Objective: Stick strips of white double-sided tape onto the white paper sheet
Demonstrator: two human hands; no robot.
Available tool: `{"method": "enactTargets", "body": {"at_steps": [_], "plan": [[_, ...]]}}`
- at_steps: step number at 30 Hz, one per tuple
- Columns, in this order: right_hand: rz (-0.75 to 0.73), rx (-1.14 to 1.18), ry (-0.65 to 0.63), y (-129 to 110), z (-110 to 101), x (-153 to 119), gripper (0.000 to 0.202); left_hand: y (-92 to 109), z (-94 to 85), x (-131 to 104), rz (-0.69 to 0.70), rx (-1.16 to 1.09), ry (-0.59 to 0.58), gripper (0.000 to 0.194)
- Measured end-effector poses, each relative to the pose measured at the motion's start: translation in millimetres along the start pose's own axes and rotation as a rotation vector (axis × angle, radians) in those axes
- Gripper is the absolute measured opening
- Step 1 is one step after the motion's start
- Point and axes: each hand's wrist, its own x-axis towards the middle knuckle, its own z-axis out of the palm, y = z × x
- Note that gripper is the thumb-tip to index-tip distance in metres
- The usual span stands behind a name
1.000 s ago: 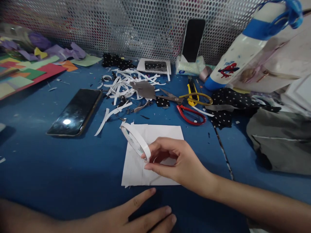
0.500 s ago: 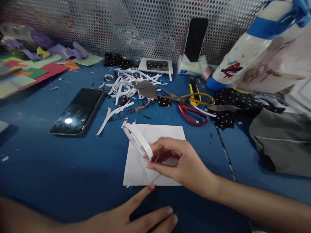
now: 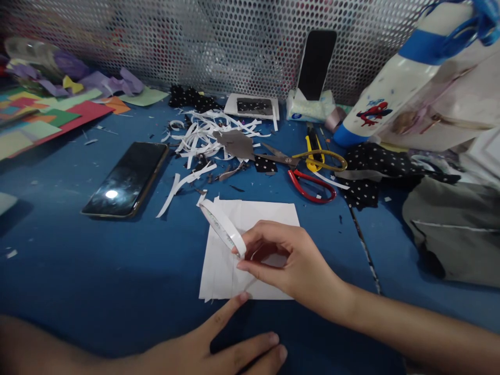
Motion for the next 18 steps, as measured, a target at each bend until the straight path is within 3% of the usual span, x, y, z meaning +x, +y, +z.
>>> {"method": "enactTargets", "body": {"at_steps": [10,18], "plan": [[-0.082,-0.188,0.026,-4.0,-2.1,2.1,0.006,-7.5,-9.3,2.1,0.017,-0.016,-0.013,0.044],[-0.415,-0.571,0.096,-7.7,-13.7,9.3,0.009,-17.3,-26.4,5.3,0.074,-0.009,-0.051,0.042]]}}
